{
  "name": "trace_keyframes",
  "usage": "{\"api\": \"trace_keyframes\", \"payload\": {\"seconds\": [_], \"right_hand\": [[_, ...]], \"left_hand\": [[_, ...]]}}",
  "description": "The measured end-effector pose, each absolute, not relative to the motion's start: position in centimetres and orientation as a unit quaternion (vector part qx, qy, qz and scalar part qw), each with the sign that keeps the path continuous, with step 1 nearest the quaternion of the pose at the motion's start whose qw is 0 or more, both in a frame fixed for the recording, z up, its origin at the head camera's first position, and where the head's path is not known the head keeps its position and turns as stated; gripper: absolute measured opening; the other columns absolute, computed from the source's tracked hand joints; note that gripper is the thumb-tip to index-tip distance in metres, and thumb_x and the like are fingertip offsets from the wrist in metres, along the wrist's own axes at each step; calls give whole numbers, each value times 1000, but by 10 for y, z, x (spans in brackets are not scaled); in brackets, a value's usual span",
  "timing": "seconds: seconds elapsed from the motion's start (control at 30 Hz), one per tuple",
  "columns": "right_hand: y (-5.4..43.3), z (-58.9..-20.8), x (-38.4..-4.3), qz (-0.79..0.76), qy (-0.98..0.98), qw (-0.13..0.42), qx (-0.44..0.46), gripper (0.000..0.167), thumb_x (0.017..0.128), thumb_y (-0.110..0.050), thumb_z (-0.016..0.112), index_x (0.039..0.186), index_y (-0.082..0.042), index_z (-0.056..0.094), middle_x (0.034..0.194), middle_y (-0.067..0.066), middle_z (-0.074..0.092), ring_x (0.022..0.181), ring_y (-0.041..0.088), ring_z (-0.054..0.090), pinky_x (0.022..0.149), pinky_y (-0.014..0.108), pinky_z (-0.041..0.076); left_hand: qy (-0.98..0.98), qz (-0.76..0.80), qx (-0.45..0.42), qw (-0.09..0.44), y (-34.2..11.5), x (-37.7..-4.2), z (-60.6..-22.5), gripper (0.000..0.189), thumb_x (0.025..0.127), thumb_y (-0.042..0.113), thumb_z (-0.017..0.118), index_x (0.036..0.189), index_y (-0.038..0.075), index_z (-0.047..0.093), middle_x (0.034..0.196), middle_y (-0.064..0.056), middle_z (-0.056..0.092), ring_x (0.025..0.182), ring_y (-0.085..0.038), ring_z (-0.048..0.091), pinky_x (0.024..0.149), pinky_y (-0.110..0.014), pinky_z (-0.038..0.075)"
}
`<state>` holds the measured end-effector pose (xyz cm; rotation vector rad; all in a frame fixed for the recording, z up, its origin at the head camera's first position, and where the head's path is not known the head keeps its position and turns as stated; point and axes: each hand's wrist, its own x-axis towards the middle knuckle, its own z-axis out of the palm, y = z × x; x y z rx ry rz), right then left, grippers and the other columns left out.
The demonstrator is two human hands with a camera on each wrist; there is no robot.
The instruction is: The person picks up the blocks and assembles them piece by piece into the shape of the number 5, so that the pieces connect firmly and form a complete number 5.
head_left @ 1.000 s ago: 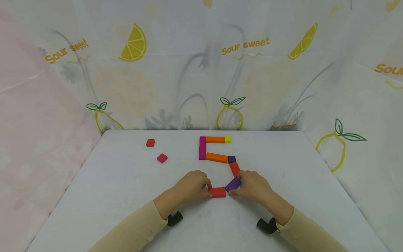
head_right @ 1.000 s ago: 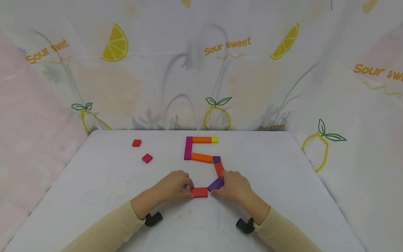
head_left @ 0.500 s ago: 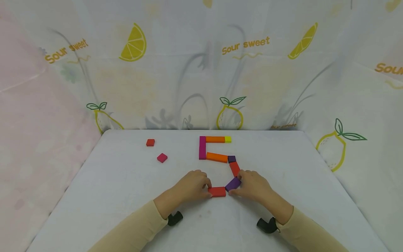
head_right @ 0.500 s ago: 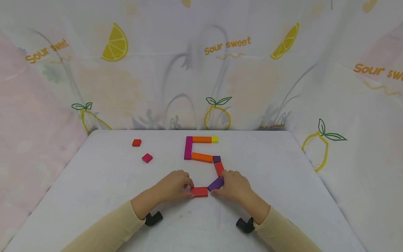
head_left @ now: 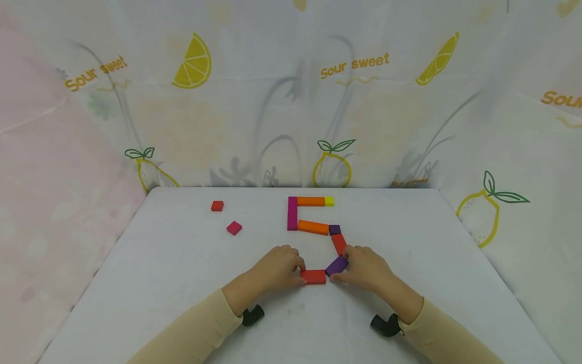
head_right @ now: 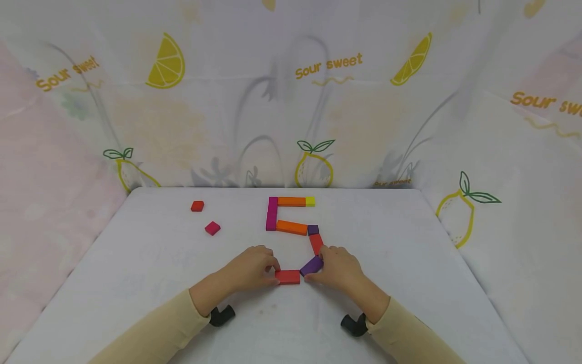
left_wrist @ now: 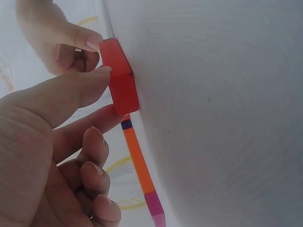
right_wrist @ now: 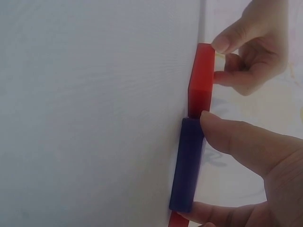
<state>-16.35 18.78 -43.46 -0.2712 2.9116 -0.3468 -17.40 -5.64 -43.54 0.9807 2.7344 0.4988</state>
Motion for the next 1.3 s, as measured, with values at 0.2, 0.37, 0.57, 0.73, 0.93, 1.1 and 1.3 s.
{"api": "trace_keyframes", "payload": {"seconds": [0.2, 0.37, 0.57, 0.73, 0.93, 1.1, 1.3], "right_hand": [[187, -434, -164, -119, 984, 101, -91, 59, 70, -52, 87, 102, -7, 66, 89, 2, 64, 81, 19, 56, 69, 36, 51], [187, -434, -164, -121, 983, 103, -90, 60, 70, -52, 87, 103, -7, 66, 89, 2, 64, 81, 19, 56, 69, 36, 51], [187, -434, -164, -121, 983, 103, -89, 60, 70, -52, 87, 102, -6, 66, 89, 2, 64, 81, 19, 56, 69, 36, 51], [187, -435, -164, -120, 984, 102, -90, 60, 70, -52, 87, 102, -7, 66, 89, 2, 64, 81, 19, 56, 68, 36, 51], [188, -436, -165, -119, 984, 103, -88, 61, 69, -53, 87, 102, -7, 66, 90, 2, 64, 81, 19, 56, 68, 36, 52], [188, -436, -165, -121, 983, 106, -85, 62, 69, -53, 87, 104, -6, 66, 91, 3, 65, 81, 19, 57, 69, 37, 52], [188, -431, -164, -130, 982, 115, -76, 63, 70, -53, 87, 107, -6, 66, 90, 3, 65, 82, 19, 58, 71, 38, 53]], "left_hand": [[924, 168, 329, 96, -57, -174, -436, 26, 85, 35, 81, 104, 19, 78, 81, 10, 59, 79, -6, 51, 76, -26, 46], [925, 168, 327, 96, -56, -175, -438, 26, 85, 35, 81, 104, 19, 78, 80, 11, 58, 79, -6, 50, 76, -26, 47], [924, 167, 332, 92, -57, -175, -437, 26, 85, 35, 81, 104, 18, 78, 80, 10, 58, 78, -6, 50, 76, -26, 47], [923, 166, 334, 91, -57, -174, -436, 26, 85, 35, 81, 105, 18, 78, 81, 10, 59, 79, -6, 50, 76, -26, 46], [924, 171, 329, 95, -57, -173, -436, 26, 85, 35, 81, 105, 18, 78, 81, 9, 59, 79, -6, 51, 76, -26, 47], [924, 171, 329, 93, -57, -174, -436, 27, 85, 35, 81, 106, 18, 78, 81, 10, 59, 79, -6, 51, 75, -26, 46], [925, 172, 327, 90, -59, -174, -437, 28, 87, 36, 79, 107, 17, 78, 80, 10, 59, 79, -6, 51, 75, -26, 47]]}}
